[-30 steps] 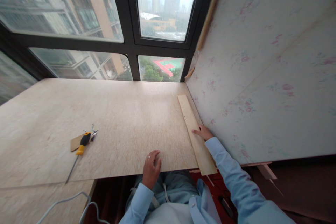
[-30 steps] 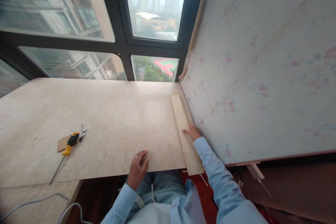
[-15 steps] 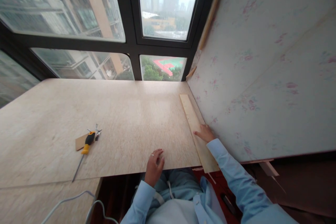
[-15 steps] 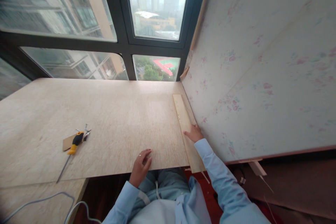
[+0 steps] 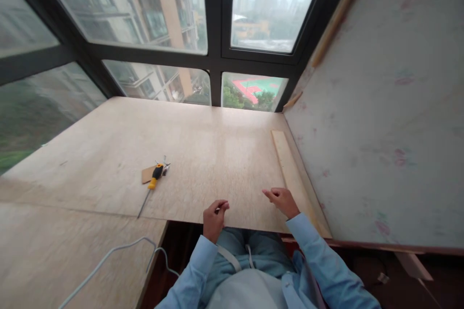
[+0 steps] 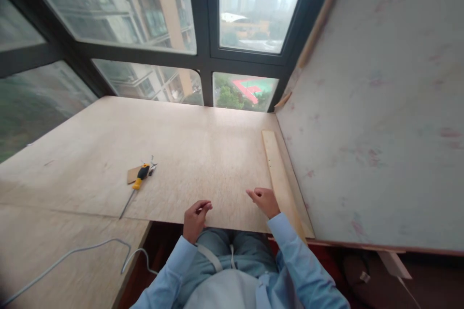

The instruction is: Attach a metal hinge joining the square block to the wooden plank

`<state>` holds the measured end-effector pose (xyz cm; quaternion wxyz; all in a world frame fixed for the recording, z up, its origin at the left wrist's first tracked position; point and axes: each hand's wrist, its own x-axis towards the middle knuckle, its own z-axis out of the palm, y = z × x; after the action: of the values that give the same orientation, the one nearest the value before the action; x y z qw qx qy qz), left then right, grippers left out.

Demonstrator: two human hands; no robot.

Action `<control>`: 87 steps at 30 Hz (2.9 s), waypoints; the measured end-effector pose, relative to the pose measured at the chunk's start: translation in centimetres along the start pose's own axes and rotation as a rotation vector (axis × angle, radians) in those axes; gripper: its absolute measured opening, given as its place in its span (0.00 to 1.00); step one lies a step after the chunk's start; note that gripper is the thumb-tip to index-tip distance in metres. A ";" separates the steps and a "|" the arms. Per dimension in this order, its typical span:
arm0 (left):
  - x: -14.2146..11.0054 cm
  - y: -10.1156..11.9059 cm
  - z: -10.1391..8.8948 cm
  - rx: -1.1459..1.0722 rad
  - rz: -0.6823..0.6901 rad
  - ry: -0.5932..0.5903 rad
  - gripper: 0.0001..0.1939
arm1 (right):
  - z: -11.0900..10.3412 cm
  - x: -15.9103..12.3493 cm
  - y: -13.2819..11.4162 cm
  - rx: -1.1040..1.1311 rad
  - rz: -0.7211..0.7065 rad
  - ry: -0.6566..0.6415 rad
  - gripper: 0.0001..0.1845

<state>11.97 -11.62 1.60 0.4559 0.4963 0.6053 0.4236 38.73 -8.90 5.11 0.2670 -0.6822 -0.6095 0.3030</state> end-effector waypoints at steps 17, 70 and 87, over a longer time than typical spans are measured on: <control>4.7 -1.2 -13.8 0.436 0.029 0.669 0.08 | 6.6 1.2 -3.1 0.227 0.093 0.049 0.36; 4.0 6.1 4.4 -0.207 0.055 0.056 0.21 | 6.5 4.4 -7.8 0.699 0.034 -0.156 0.26; 4.7 1.9 8.5 0.445 0.369 -0.365 0.18 | -7.5 4.0 3.2 0.675 0.245 0.047 0.18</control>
<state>20.20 -6.14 0.91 0.3528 0.7523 0.4916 0.2606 46.67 -5.21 7.46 0.4531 -0.6303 -0.3825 0.5012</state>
